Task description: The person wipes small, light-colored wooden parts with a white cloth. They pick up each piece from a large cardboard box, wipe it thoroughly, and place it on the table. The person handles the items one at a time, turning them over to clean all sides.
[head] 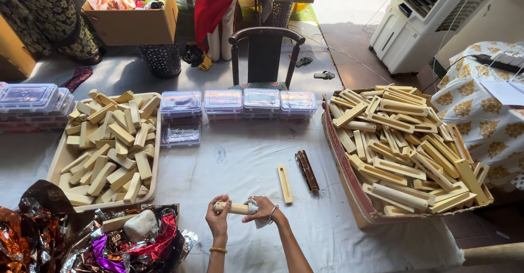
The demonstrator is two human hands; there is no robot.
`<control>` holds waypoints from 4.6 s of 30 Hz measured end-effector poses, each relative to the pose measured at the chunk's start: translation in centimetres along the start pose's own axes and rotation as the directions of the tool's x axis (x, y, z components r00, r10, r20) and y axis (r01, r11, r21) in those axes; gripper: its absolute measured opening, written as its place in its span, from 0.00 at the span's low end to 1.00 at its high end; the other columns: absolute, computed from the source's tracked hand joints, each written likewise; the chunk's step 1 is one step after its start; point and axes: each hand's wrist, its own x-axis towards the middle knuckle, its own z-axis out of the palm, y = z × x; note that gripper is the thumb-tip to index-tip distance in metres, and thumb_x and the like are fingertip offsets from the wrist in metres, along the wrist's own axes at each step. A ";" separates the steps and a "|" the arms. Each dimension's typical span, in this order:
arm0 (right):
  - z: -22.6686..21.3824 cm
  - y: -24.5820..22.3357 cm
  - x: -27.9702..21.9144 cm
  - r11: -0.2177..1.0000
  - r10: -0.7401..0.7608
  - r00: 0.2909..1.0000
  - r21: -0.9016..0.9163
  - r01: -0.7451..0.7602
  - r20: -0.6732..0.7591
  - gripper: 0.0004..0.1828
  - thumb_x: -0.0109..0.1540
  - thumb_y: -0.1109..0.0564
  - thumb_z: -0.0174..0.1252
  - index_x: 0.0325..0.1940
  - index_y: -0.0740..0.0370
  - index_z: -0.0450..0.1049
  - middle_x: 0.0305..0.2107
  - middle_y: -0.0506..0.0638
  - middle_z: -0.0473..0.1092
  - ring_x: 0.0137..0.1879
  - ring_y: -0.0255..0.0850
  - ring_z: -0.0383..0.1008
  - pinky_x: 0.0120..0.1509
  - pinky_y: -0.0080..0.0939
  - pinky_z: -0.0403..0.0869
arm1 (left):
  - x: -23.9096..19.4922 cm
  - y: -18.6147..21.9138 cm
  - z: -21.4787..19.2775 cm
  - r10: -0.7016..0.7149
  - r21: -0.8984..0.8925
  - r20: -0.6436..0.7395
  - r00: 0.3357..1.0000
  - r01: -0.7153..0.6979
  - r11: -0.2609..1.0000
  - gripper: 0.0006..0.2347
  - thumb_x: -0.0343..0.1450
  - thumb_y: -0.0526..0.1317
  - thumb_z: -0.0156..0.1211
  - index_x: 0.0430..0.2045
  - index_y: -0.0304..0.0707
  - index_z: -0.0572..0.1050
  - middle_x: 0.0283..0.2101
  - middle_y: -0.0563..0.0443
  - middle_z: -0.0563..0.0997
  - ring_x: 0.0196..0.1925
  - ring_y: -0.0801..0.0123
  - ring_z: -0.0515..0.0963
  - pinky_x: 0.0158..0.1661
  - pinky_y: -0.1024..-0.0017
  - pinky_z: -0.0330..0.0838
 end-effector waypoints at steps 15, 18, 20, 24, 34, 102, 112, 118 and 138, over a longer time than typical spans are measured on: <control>-2.2 2.7 -0.1 0.948 0.220 0.510 0.305 0.088 -0.831 0.27 0.66 0.38 0.55 0.27 0.64 0.75 0.17 0.50 0.73 0.26 0.38 0.73 0.35 0.41 0.71 | -2.1 -0.3 1.5 -0.355 0.795 0.567 0.743 -0.382 0.470 0.21 0.73 0.60 0.56 0.35 0.39 0.74 0.24 0.46 0.79 0.29 0.55 0.80 0.31 0.62 0.69; -2.0 1.6 -0.4 0.902 0.090 0.559 0.306 0.305 -0.824 0.21 0.66 0.44 0.56 0.31 0.64 0.74 0.19 0.48 0.74 0.28 0.37 0.74 0.34 0.39 0.72 | -0.1 -8.0 -1.8 -0.544 0.498 0.700 0.464 0.230 0.836 0.28 0.83 0.62 0.49 0.37 0.30 0.76 0.21 0.52 0.63 0.20 0.62 0.60 0.21 0.67 0.57; -2.1 1.3 0.1 0.897 0.089 0.588 0.321 0.303 -0.804 0.18 0.65 0.46 0.57 0.32 0.64 0.74 0.19 0.48 0.73 0.28 0.37 0.74 0.34 0.39 0.72 | -0.8 -6.4 -1.0 -0.533 0.550 0.677 0.508 0.132 0.825 0.25 0.82 0.61 0.52 0.37 0.31 0.75 0.22 0.48 0.68 0.21 0.57 0.62 0.23 0.66 0.60; -1.6 2.6 1.1 0.935 0.168 0.630 0.326 0.143 -0.758 0.15 0.65 0.49 0.59 0.32 0.64 0.74 0.19 0.49 0.71 0.27 0.38 0.73 0.33 0.40 0.72 | -2.9 0.1 2.4 -0.227 0.823 0.531 0.817 -0.433 0.366 0.20 0.71 0.60 0.56 0.36 0.42 0.72 0.23 0.45 0.82 0.26 0.52 0.80 0.26 0.59 0.68; -0.4 6.0 1.1 0.961 0.276 0.645 0.196 -0.195 -0.713 0.20 0.65 0.42 0.64 0.34 0.63 0.78 0.21 0.55 0.74 0.28 0.44 0.74 0.34 0.46 0.73 | -2.5 -3.9 -0.5 -0.367 0.696 0.611 0.702 -0.255 0.671 0.25 0.78 0.64 0.52 0.25 0.39 0.76 0.21 0.58 0.78 0.22 0.73 0.75 0.24 0.76 0.68; 2.5 15.9 4.9 0.886 0.462 0.410 0.430 -0.172 -0.787 0.32 0.52 0.54 0.66 0.52 0.65 0.58 0.42 0.64 0.68 0.48 0.62 0.74 0.54 0.57 0.72 | -1.6 -9.5 -5.3 -0.569 0.273 0.122 0.813 0.524 0.807 0.15 0.74 0.48 0.61 0.45 0.34 0.76 0.32 0.45 0.85 0.25 0.76 0.78 0.28 0.75 0.79; 8.5 8.3 0.4 0.965 -0.117 0.778 -0.257 -0.060 -0.618 0.14 0.54 0.67 0.60 0.43 0.59 0.75 0.42 0.54 0.73 0.50 0.54 0.74 0.56 0.50 0.74 | -1.6 -10.1 -6.5 -0.643 0.060 0.162 0.749 0.642 0.764 0.24 0.74 0.57 0.52 0.50 0.33 0.72 0.49 0.41 0.84 0.45 0.66 0.88 0.40 0.71 0.82; 11.4 4.2 -2.9 0.918 -0.321 0.878 -0.345 0.197 -0.355 0.14 0.50 0.62 0.65 0.40 0.58 0.77 0.42 0.52 0.72 0.51 0.51 0.73 0.56 0.50 0.73 | -0.8 -13.7 -8.5 -0.575 -0.119 0.291 0.765 0.625 0.771 0.30 0.74 0.62 0.47 0.56 0.32 0.71 0.50 0.40 0.80 0.48 0.57 0.82 0.42 0.63 0.82; 12.6 2.1 -1.7 0.887 -0.328 0.919 -0.406 0.220 -0.220 0.17 0.57 0.63 0.60 0.50 0.68 0.75 0.35 0.58 0.73 0.46 0.53 0.74 0.49 0.52 0.73 | -1.1 -14.0 -8.7 -0.426 -0.201 0.338 0.839 0.506 0.839 0.27 0.82 0.59 0.45 0.55 0.27 0.69 0.45 0.41 0.79 0.42 0.60 0.82 0.42 0.60 0.80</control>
